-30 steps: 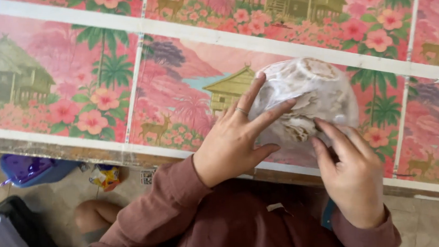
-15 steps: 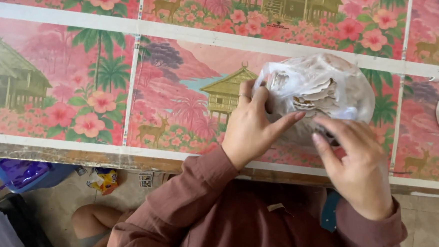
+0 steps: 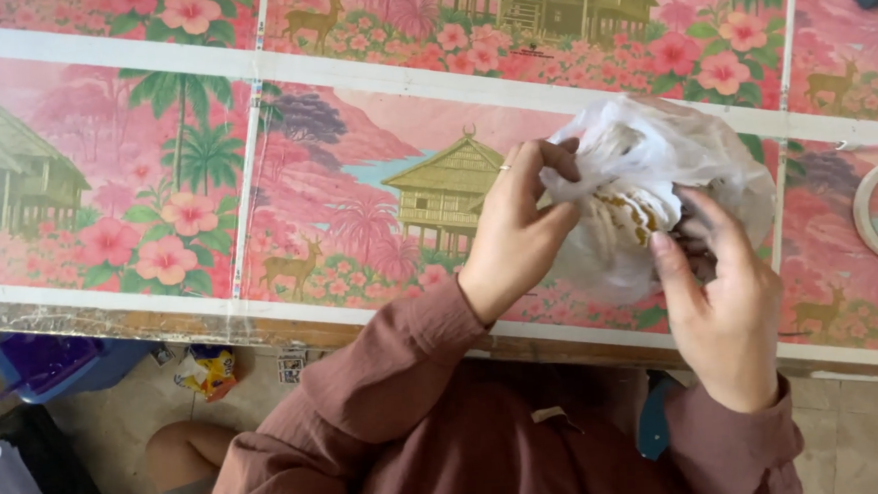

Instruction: The person is manually assembling decorative envelopes by folding the flaps and then sorting through a bag of small circular stickers.

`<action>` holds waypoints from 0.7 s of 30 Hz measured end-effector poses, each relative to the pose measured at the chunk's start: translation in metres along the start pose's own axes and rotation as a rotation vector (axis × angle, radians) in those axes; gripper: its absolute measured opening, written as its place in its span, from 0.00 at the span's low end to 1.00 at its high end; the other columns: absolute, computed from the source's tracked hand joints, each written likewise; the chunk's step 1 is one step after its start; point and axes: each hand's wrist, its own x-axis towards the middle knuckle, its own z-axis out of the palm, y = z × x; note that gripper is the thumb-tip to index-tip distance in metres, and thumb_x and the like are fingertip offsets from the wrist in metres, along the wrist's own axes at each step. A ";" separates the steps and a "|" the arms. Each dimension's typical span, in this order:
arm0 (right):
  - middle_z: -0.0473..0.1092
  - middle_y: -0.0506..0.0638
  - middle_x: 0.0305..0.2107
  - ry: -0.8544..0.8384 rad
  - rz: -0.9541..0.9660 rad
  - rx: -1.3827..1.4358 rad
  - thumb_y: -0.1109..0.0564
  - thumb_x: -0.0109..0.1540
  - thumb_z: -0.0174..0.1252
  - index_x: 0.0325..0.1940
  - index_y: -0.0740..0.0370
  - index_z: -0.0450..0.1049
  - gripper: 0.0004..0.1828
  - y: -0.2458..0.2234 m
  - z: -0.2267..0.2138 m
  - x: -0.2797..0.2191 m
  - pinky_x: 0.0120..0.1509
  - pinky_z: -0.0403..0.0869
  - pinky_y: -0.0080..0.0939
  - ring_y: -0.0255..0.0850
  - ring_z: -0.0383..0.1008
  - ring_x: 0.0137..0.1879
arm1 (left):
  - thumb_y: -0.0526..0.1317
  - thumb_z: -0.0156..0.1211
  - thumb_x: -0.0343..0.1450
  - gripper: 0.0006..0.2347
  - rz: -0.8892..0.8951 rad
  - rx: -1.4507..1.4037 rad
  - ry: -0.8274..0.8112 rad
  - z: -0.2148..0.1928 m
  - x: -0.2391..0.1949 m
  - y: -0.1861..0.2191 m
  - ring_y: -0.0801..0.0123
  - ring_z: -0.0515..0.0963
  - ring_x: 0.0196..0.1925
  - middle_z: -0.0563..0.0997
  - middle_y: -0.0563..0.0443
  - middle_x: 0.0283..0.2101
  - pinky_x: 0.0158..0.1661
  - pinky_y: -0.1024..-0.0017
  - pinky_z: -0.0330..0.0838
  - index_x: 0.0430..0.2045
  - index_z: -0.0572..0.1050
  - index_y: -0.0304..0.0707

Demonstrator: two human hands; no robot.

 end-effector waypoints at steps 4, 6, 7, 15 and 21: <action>0.73 0.59 0.43 -0.045 0.058 0.052 0.54 0.66 0.52 0.61 0.65 0.66 0.21 0.000 -0.005 -0.001 0.41 0.70 0.41 0.45 0.74 0.46 | 0.31 0.50 0.62 0.12 0.025 0.174 -0.081 0.003 0.000 -0.003 0.55 0.71 0.50 0.66 0.45 0.42 0.44 0.66 0.73 0.37 0.67 0.44; 0.73 0.54 0.40 -0.054 0.082 0.057 0.54 0.66 0.52 0.59 0.63 0.67 0.19 0.003 -0.005 -0.005 0.37 0.69 0.38 0.41 0.74 0.39 | 0.34 0.52 0.62 0.15 0.065 0.377 -0.096 0.000 -0.002 -0.005 0.55 0.74 0.37 0.64 0.44 0.42 0.42 0.62 0.70 0.42 0.67 0.47; 0.74 0.56 0.39 -0.020 0.058 0.000 0.54 0.66 0.53 0.59 0.63 0.68 0.18 0.006 -0.003 -0.007 0.37 0.70 0.39 0.43 0.74 0.37 | 0.32 0.50 0.62 0.14 0.033 0.328 -0.114 -0.001 -0.002 -0.004 0.58 0.69 0.27 0.64 0.48 0.28 0.34 0.65 0.65 0.40 0.66 0.45; 0.72 0.48 0.24 -0.029 0.122 -0.098 0.50 0.63 0.61 0.52 0.63 0.73 0.17 0.008 -0.008 -0.005 0.36 0.67 0.43 0.42 0.72 0.29 | 0.25 0.42 0.59 0.09 -0.059 -0.323 -0.136 0.018 -0.010 0.005 0.84 0.62 0.18 0.68 0.57 0.20 0.22 0.83 0.55 0.22 0.61 0.44; 0.74 0.53 0.26 -0.083 0.000 -0.088 0.50 0.62 0.59 0.53 0.65 0.74 0.20 0.015 -0.002 -0.004 0.32 0.68 0.42 0.42 0.73 0.28 | 0.33 0.51 0.65 0.08 -0.281 -0.616 -0.120 0.007 -0.025 -0.012 0.72 0.73 0.30 0.69 0.52 0.30 0.35 0.76 0.66 0.34 0.63 0.42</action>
